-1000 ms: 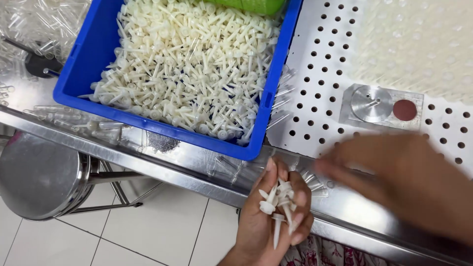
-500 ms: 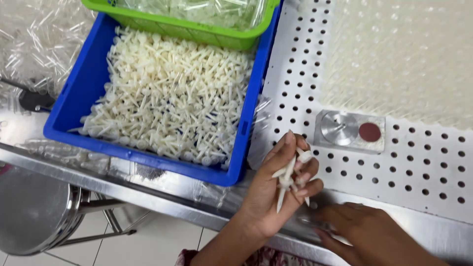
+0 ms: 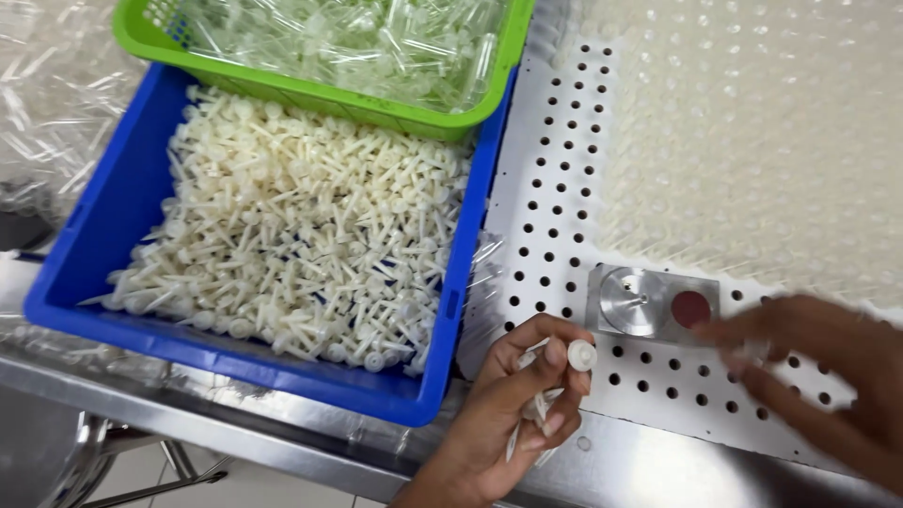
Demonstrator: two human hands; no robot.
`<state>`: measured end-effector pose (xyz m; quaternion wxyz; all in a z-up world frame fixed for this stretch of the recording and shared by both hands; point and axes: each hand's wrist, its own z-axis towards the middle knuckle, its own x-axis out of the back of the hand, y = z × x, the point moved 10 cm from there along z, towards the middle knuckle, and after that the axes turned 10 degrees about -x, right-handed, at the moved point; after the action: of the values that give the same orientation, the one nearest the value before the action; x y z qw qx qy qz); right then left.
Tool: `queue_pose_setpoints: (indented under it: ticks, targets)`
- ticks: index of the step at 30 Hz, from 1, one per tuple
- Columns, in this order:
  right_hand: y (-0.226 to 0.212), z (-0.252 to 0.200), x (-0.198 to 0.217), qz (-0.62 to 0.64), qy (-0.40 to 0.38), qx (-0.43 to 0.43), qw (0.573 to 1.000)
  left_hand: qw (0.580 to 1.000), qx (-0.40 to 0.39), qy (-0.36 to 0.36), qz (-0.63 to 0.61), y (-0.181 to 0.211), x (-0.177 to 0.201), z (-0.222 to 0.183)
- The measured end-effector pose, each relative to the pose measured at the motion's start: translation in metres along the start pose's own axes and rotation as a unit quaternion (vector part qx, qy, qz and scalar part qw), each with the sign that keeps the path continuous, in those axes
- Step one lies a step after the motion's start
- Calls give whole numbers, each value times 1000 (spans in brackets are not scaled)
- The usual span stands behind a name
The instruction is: Assembling plastic nozzles into tubes and placing them in a rack.
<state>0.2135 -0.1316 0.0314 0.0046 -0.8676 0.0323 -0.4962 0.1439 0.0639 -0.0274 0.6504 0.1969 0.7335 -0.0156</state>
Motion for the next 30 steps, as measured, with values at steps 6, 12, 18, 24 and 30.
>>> queue_pose_setpoints:
  ticks: [6, 12, 18, 24, 30]
  targets:
    - [-28, 13, 47, -95, 9, -46, 994, 987, -12, 45, 155, 4, 3, 0]
    - [-30, 20, 42, -135, 61, 15, 989, 985, -26, 3, 172, -3, 0, 1]
    - [-17, -6, 20, -20, 104, 179, 978, 977, -49, 23, 205, -2, -9, -1]
    - [-25, -32, 13, 152, 140, 308, 929, 979, -58, 8, 197, 6, -14, -2]
    - [-15, -25, -2, 293, 49, 271, 916, 982, -43, -3, 182, 3, -11, -4]
